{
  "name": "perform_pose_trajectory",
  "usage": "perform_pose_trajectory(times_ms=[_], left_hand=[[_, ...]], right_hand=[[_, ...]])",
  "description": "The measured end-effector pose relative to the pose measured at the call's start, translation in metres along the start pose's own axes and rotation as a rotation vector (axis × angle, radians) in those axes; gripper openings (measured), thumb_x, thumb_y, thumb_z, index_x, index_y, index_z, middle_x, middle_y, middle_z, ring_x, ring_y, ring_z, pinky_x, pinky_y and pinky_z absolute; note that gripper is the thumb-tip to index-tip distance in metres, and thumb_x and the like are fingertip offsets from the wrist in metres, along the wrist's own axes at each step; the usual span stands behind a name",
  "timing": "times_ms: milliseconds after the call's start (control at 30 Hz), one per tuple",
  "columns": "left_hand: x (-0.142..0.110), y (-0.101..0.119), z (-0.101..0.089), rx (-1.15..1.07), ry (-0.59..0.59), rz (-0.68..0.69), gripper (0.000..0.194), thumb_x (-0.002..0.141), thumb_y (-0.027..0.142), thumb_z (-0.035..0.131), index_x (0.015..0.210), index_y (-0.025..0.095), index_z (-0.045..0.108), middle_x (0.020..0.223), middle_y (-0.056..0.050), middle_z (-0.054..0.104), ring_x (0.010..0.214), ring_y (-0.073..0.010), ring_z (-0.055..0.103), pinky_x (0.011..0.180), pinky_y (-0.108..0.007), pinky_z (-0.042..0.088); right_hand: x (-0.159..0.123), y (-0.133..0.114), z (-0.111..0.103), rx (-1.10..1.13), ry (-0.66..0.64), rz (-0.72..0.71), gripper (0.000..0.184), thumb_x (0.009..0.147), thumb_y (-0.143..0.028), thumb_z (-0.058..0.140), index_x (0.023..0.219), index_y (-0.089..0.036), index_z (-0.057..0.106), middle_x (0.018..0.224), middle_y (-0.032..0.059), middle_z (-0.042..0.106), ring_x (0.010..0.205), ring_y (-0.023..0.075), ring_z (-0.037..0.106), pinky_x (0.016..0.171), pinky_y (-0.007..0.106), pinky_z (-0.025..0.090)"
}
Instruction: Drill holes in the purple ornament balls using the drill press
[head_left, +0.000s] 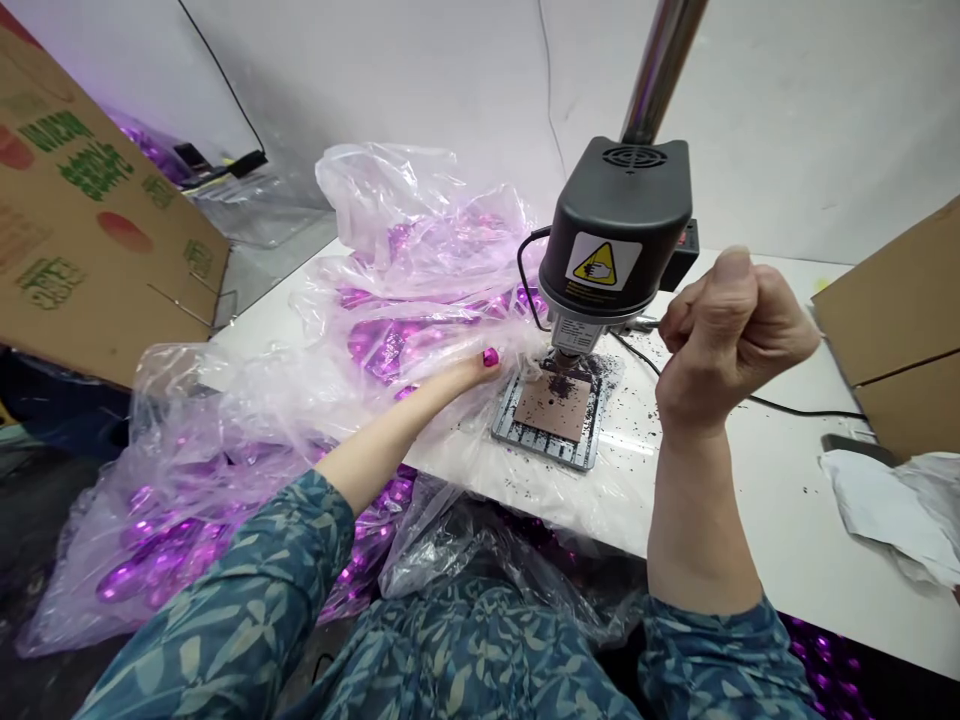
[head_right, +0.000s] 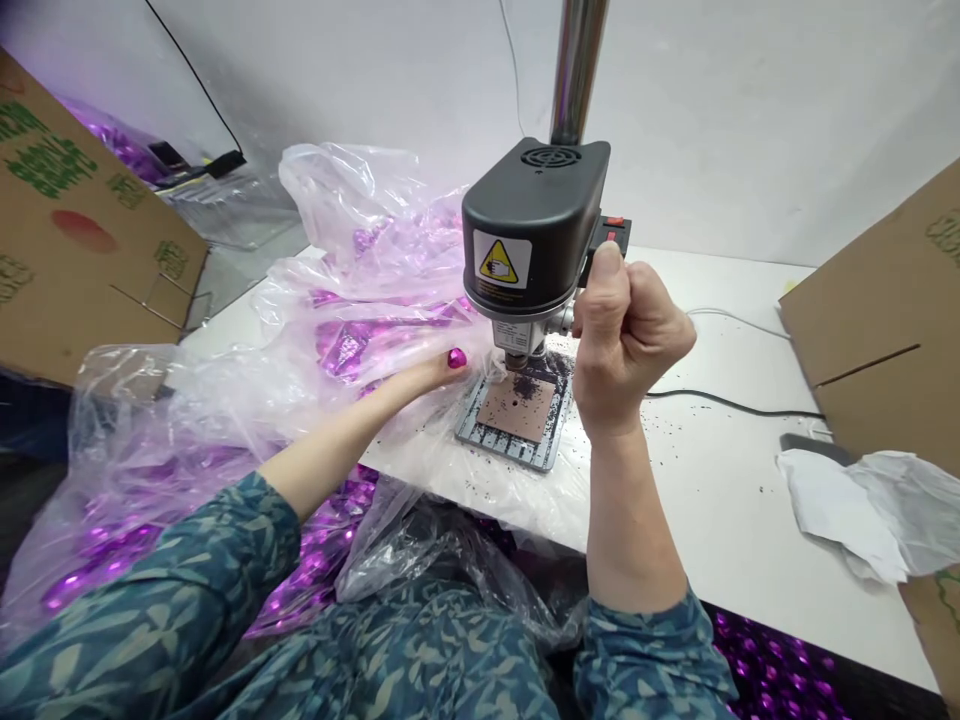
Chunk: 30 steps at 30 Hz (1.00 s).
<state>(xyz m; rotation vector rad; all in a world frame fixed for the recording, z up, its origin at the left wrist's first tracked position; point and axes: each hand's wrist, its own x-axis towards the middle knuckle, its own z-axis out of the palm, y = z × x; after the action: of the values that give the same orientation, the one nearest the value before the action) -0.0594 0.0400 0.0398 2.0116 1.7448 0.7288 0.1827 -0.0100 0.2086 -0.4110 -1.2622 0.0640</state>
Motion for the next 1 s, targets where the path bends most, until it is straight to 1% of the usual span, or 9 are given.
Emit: perform_pose_trajectory(times_ms=[100, 200, 267, 333, 467, 567, 700, 800, 1000], left_hand=[[-0.023, -0.002, -0.007, 0.124, -0.078, -0.177, 0.035, 0.096, 0.036, 0.085, 0.116, 0.010, 0.073, 0.105, -0.016, 0.080, 0.105, -0.0358, 0.077, 0.094, -0.043, 0.060], [-0.050, 0.004, -0.014, 0.086, 0.015, -0.151, 0.050, 0.096, 0.042, 0.084, 0.134, 0.013, 0.068, 0.128, -0.022, 0.077, 0.128, -0.0418, 0.071, 0.109, -0.050, 0.056], [-0.069, 0.014, -0.015, -0.168, 0.119, -0.022, 0.063, 0.092, 0.046, 0.088, 0.142, 0.016, 0.065, 0.141, -0.021, 0.073, 0.136, -0.0416, 0.067, 0.116, -0.052, 0.054], [-0.087, 0.028, -0.012, -0.563, 0.095, 0.022, 0.067, 0.094, 0.054, 0.085, 0.149, 0.023, 0.063, 0.144, -0.016, 0.072, 0.127, -0.0351, 0.071, 0.110, -0.047, 0.058], [-0.107, 0.055, -0.001, -1.321, -0.185, -0.244, 0.055, 0.103, 0.055, 0.071, 0.151, 0.028, 0.063, 0.121, -0.009, 0.078, 0.087, -0.0207, 0.076, 0.080, -0.034, 0.064], [-0.104, 0.064, 0.006, -1.588, -0.248, -0.426, 0.041, 0.105, 0.041, 0.071, 0.143, 0.026, 0.067, 0.111, -0.006, 0.080, 0.082, -0.0179, 0.077, 0.073, -0.029, 0.064], [-0.094, 0.069, 0.011, -1.703, -0.215, -0.504, 0.022, 0.107, 0.030, 0.069, 0.128, 0.025, 0.071, 0.111, -0.005, 0.080, 0.088, -0.0187, 0.080, 0.077, -0.030, 0.068], [-0.089, 0.071, 0.015, -1.713, -0.133, -0.496, 0.014, 0.106, 0.031, 0.072, 0.118, 0.023, 0.071, 0.111, -0.004, 0.080, 0.097, -0.0200, 0.081, 0.087, -0.035, 0.070], [-0.075, 0.066, 0.034, -1.535, -0.042, -0.400, 0.033, 0.092, 0.030, 0.089, 0.118, 0.021, 0.070, 0.113, -0.004, 0.081, 0.100, -0.0169, 0.079, 0.092, -0.031, 0.066]], right_hand=[[0.000, 0.000, 0.000, -0.004, -0.007, 0.021, 0.059, 0.107, -0.041, 0.065, 0.060, -0.020, 0.035, 0.050, -0.0070, 0.037, 0.042, 0.0032, 0.035, 0.043, 0.027, 0.022], [-0.002, -0.001, -0.001, -0.010, 0.007, 0.027, 0.060, 0.106, -0.045, 0.066, 0.059, -0.021, 0.036, 0.049, -0.0067, 0.038, 0.042, 0.0042, 0.034, 0.042, 0.029, 0.023], [-0.002, -0.001, 0.000, -0.019, 0.016, 0.031, 0.061, 0.105, -0.047, 0.066, 0.059, -0.021, 0.036, 0.049, -0.0067, 0.039, 0.041, 0.0046, 0.035, 0.043, 0.029, 0.024], [-0.003, -0.001, 0.000, -0.024, 0.023, 0.032, 0.061, 0.105, -0.047, 0.067, 0.058, -0.021, 0.036, 0.049, -0.0067, 0.039, 0.042, 0.0046, 0.035, 0.044, 0.029, 0.025], [-0.004, -0.002, 0.001, -0.029, 0.036, 0.020, 0.062, 0.105, -0.050, 0.066, 0.058, -0.022, 0.036, 0.048, -0.0071, 0.038, 0.042, 0.0043, 0.034, 0.045, 0.029, 0.025], [-0.005, -0.001, 0.001, -0.046, 0.036, 0.025, 0.063, 0.104, -0.055, 0.066, 0.059, -0.023, 0.035, 0.048, -0.0072, 0.037, 0.041, 0.0049, 0.034, 0.044, 0.030, 0.024], [-0.006, 0.003, -0.002, -0.036, 0.021, 0.008, 0.061, 0.104, -0.054, 0.067, 0.061, -0.023, 0.036, 0.048, -0.0077, 0.039, 0.040, 0.0043, 0.034, 0.043, 0.030, 0.024], [-0.007, 0.005, -0.003, -0.034, 0.010, 0.003, 0.062, 0.104, -0.055, 0.066, 0.061, -0.023, 0.034, 0.048, -0.0082, 0.038, 0.040, 0.0037, 0.033, 0.043, 0.029, 0.023], [-0.008, 0.002, -0.002, -0.055, 0.013, 0.060, 0.068, 0.102, -0.066, 0.064, 0.061, -0.023, 0.031, 0.049, -0.0080, 0.036, 0.042, 0.0049, 0.033, 0.045, 0.030, 0.024]])
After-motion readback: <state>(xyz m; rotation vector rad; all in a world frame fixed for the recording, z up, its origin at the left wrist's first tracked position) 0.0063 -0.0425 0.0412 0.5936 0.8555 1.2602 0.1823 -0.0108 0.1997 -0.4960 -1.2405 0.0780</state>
